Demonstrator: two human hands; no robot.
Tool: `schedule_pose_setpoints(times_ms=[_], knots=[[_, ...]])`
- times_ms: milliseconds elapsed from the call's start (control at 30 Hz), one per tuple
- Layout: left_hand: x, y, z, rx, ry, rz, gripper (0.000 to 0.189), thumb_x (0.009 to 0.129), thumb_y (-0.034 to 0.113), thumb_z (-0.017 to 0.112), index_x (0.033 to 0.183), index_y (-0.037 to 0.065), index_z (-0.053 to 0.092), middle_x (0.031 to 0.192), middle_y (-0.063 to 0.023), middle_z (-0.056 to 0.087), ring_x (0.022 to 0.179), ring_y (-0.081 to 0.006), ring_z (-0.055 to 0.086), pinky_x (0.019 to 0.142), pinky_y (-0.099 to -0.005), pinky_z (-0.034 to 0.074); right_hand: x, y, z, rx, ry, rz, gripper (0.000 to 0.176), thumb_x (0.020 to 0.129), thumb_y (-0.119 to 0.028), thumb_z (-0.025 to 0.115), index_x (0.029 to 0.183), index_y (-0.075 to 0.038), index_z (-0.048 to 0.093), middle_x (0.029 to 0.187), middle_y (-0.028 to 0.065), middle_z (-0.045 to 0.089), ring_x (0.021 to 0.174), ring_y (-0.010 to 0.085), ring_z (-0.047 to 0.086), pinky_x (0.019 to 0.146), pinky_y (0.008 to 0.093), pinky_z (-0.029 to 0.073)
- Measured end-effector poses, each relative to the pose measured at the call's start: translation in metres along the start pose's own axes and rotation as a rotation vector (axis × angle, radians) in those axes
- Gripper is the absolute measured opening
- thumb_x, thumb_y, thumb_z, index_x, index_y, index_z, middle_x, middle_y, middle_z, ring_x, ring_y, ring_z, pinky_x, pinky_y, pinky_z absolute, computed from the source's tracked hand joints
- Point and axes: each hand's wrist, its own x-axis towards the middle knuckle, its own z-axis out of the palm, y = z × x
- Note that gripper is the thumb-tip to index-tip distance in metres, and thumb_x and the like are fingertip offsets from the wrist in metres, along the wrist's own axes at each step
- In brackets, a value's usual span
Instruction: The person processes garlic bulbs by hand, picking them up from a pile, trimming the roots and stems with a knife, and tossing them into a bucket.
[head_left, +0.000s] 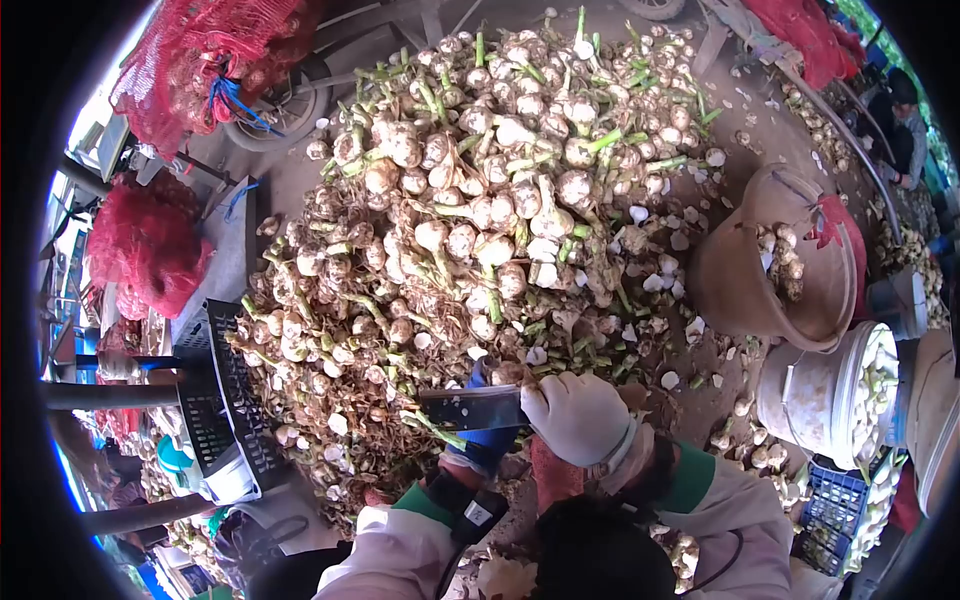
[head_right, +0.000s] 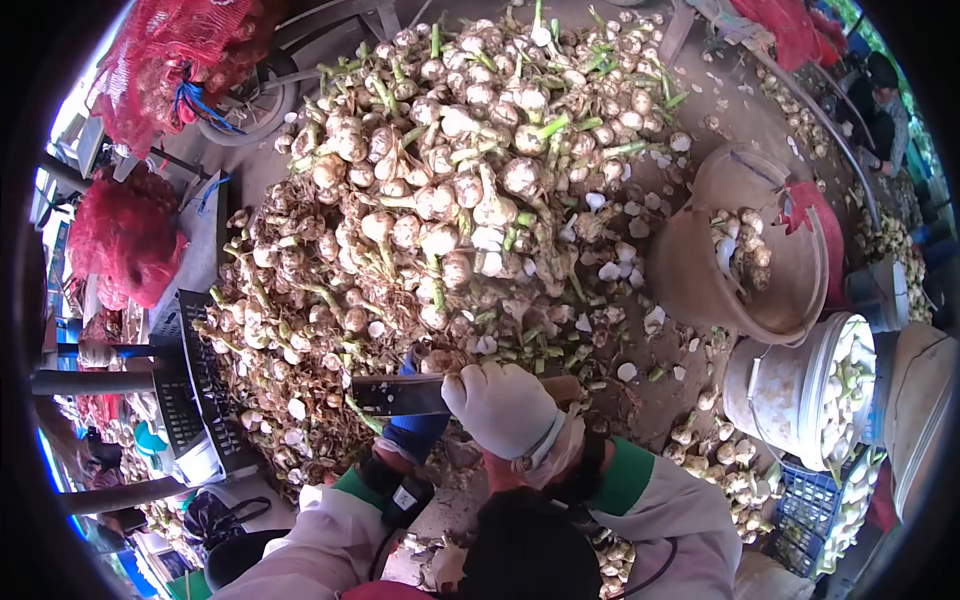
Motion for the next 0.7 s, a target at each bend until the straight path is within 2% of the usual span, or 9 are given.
schedule_pose_setpoints(times_ms=[33,100,233,267,300,433,500,600,700], knots=[[-0.005,-0.009,-0.004,-0.006,0.001,-0.006,0.036,0.104,0.037,0.033,0.123,0.014,0.052,0.117,-0.0027,0.061,0.109,-0.0173,0.057,0.114,-0.0489,0.023,-0.002,-0.001,0.000,0.010,-0.005,0.015,0.020,0.079,-0.019,0.063,0.095,-0.008,0.058,0.071,0.0026,0.050,0.062,0.0185,0.056,0.048,0.0332,0.043],[-0.011,0.019,0.047,0.436,0.137,0.192,0.022,0.099,0.019,0.049,0.116,0.007,0.056,0.102,-0.0051,0.063,0.093,-0.0160,0.061,0.081,-0.0321,0.052,-0.006,-0.001,0.001,0.020,-0.011,0.031,0.020,0.079,-0.019,0.063,0.094,-0.008,0.058,0.071,0.0022,0.050,0.061,0.0185,0.055,0.048,0.0333,0.043],[-0.014,0.029,0.059,0.974,0.323,0.256,0.031,0.090,0.018,0.064,0.114,0.004,0.051,0.096,-0.0067,0.065,0.087,-0.0163,0.064,0.074,-0.0303,0.053,-0.014,0.025,0.012,-0.049,-0.148,0.121,0.016,0.081,-0.020,0.063,0.088,-0.008,0.056,0.070,0.0051,0.052,0.060,0.0248,0.057,0.049,0.0390,0.046],[-0.017,0.039,0.068,1.144,0.374,0.238,0.038,0.086,0.016,0.072,0.114,0.003,0.049,0.094,-0.0072,0.065,0.085,-0.0160,0.064,0.072,-0.0291,0.053,-0.033,0.057,0.032,0.037,-0.173,0.484,0.017,0.082,-0.020,0.063,0.090,-0.007,0.057,0.074,0.0068,0.056,0.063,0.0284,0.059,0.053,0.0401,0.048],[-0.018,0.043,0.069,1.143,0.382,0.243,0.038,0.086,0.016,0.072,0.114,0.003,0.049,0.094,-0.0072,0.065,0.085,-0.0160,0.064,0.072,-0.0291,0.053,-0.047,0.080,0.048,0.126,-0.194,0.841,0.018,0.083,-0.021,0.063,0.093,-0.006,0.059,0.078,0.0085,0.059,0.066,0.0321,0.061,0.057,0.0413,0.051],[-0.019,0.041,0.079,0.845,0.242,0.305,0.046,0.083,0.012,0.075,0.119,0.007,0.046,0.101,-0.0088,0.067,0.086,-0.0177,0.066,0.073,-0.0319,0.055,-0.056,0.041,0.035,0.958,-0.037,0.972,0.022,0.091,-0.019,0.054,0.105,-0.004,0.063,0.088,0.0108,0.067,0.074,0.0274,0.066,0.068,0.0353,0.053],[-0.023,0.016,0.081,-0.242,0.340,0.086,0.053,0.084,0.004,0.072,0.128,0.007,0.043,0.107,-0.0065,0.062,0.088,-0.0135,0.063,0.073,-0.0267,0.053,-0.075,0.017,0.087,1.193,0.035,0.846,0.024,0.091,-0.019,0.054,0.107,-0.004,0.064,0.087,0.0108,0.067,0.074,0.0251,0.065,0.071,0.0341,0.053],[-0.031,0.032,0.088,0.263,0.266,0.214,0.035,0.090,-0.002,0.062,0.120,0.007,0.047,0.106,-0.0079,0.060,0.095,-0.0146,0.060,0.080,-0.0296,0.053,-0.057,0.010,0.069,1.493,-0.072,1.357,0.019,0.092,-0.014,0.054,0.103,0.001,0.061,0.092,0.0132,0.065,0.078,0.0208,0.064,0.073,0.0323,0.051],[-0.028,0.055,0.082,0.546,0.256,0.149,0.024,0.092,-0.005,0.055,0.113,0.006,0.053,0.101,-0.0077,0.060,0.099,-0.0163,0.058,0.089,-0.0308,0.051,-0.022,0.030,0.018,0.987,0.187,0.911,0.019,0.091,-0.015,0.056,0.103,-0.002,0.060,0.097,0.0145,0.064,0.076,0.0264,0.064,0.071,0.0334,0.051]])
